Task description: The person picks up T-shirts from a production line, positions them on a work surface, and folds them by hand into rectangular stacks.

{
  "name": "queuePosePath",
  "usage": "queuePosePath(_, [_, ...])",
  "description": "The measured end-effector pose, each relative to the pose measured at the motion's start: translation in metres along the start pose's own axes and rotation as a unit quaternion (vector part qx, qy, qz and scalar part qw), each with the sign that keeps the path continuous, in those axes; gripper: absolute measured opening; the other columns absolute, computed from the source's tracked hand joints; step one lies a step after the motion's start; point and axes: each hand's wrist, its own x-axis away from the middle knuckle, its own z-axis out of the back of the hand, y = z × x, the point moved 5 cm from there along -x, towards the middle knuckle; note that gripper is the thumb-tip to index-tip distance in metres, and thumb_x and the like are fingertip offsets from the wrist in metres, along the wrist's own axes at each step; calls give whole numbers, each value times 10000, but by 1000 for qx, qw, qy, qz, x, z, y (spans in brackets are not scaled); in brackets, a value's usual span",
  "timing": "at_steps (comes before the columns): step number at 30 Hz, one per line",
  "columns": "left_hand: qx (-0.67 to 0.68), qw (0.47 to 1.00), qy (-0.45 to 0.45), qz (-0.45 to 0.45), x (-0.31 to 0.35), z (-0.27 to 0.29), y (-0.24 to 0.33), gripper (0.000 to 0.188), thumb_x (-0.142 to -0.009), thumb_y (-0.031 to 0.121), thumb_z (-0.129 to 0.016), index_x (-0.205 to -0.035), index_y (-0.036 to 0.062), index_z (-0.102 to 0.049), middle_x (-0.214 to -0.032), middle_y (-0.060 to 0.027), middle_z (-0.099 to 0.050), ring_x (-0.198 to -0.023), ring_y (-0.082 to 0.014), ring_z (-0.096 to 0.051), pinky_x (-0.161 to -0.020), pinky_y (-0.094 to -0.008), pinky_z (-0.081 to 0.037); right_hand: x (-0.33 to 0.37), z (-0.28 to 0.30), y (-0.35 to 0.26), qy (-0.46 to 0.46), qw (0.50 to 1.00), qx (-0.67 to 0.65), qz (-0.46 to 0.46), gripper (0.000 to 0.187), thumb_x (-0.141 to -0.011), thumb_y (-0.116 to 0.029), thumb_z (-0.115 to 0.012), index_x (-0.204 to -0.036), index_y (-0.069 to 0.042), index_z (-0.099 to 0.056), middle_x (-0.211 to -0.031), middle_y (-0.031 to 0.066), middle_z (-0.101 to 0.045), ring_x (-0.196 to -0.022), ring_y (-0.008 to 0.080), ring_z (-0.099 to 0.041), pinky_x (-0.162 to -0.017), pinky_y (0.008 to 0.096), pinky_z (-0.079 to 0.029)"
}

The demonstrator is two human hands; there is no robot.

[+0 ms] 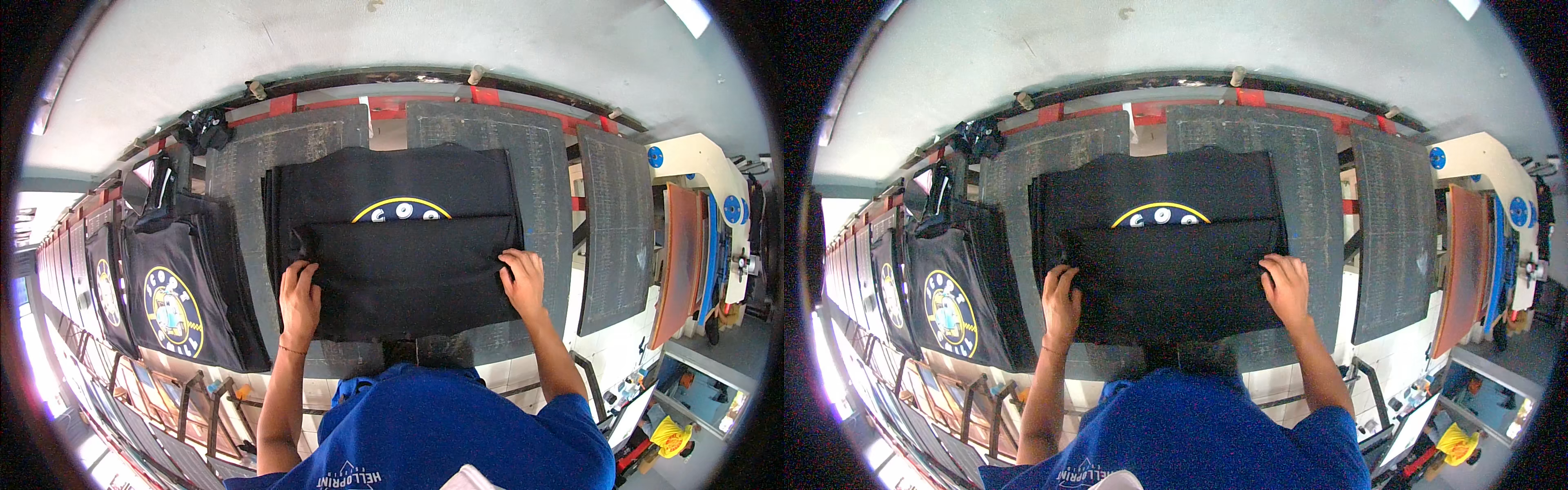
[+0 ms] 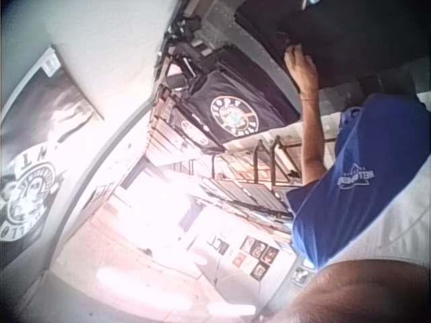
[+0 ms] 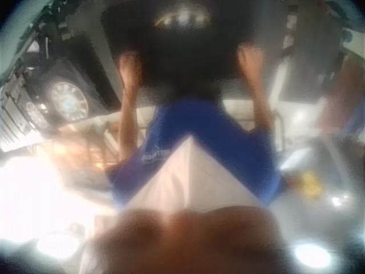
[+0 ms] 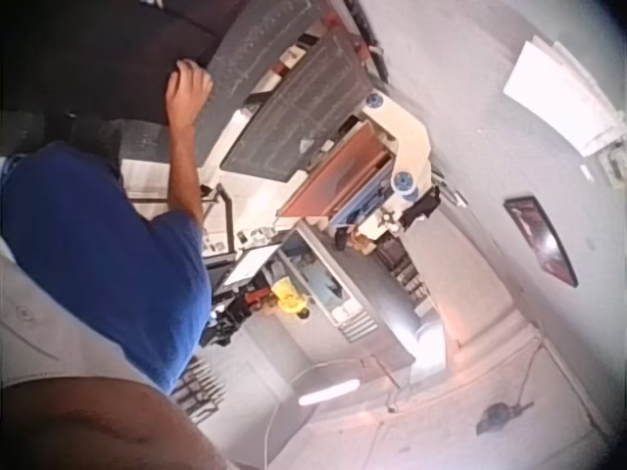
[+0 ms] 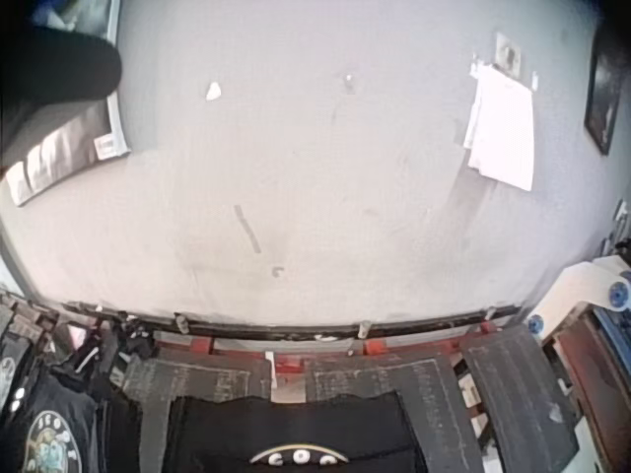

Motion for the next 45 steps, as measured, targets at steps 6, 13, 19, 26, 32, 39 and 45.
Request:
queuePosePath(6, [-50, 999, 2, -13, 4, 4, -12, 307, -741, -39, -654, -1042, 19, -661, -1138, -140, -603, -1046, -337, -563, -933, -417, -465, 1, 0, 9, -9, 999, -33, 14, 218, -755, -35, -695, -961, -71, -633, -1060, 51, -670, -1018, 288, -589, -900, 415, -438])
queuePosePath(13, [53, 995, 75, -32, -76, 28, -19, 129, -844, 67, -671, -948, -4, -645, -1020, -156, -646, -944, -364, -600, -850, -393, -476, -61, 2, 33, 118, 969, -192, -99, 137, -857, -25, -610, -991, -4, -630, -996, 159, -661, -964, 306, -632, -868, 380, -480])
queuePosePath(19, [201, 968, -66, 139, -185, -8, -64, 336, -903, 236, -698, -1014, -71, -619, -910, -115, -665, -872, -195, -604, -775, -359, -475, -154, -54, 90, 52, 940, -272, -198, 134, -942, -123, -638, -995, -6, -600, -845, -3, -572, -795, 88, -517, -737, 250, -430])
queuePosePath(26, [232, 953, -69, 183, -199, -20, -102, 351, -858, 226, -747, -1042, -48, -627, -888, -98, -634, -827, -166, -573, -767, -330, -464, -167, -68, 102, 43, 936, -273, -218, 179, -924, -126, -682, -1018, -15, -578, -820, -25, -529, -768, 76, -476, -709, 253, -415])
queuePosePath(32, [-82, 963, 254, 22, -170, -10, -40, 220, -819, 128, -697, -1007, 26, -643, -971, -150, -642, -884, -361, -582, -806, -456, -469, -162, -31, 43, 219, 969, 31, -107, 226, -890, -155, -663, -1049, -5, -607, -948, 162, -637, -828, 322, -599, -782, 424, -475])
queuePosePath(39, [-160, 973, -18, -166, -163, -78, 25, 563, -941, 438, -567, -1398, 117, -498, -1483, -124, -431, -1403, -377, -337, -1144, -542, -284, -187, -66, -27, -94, 983, 127, 90, 534, -951, -397, -546, -1360, -56, -501, -1456, 168, -457, -1360, 368, -400, -1107, 505, -335])
queuePosePath(45, [-182, 978, 97, -29, -147, -28, -2, 602, -930, 422, -575, -1405, 69, -463, -1475, -253, -381, -1398, -461, -308, -1138, -574, -270, -154, -29, 49, 132, 983, 129, -25, 533, -1001, -326, -506, -1385, 41, -454, -1433, 258, -463, -1350, 451, -389, -1124, 528, -302])
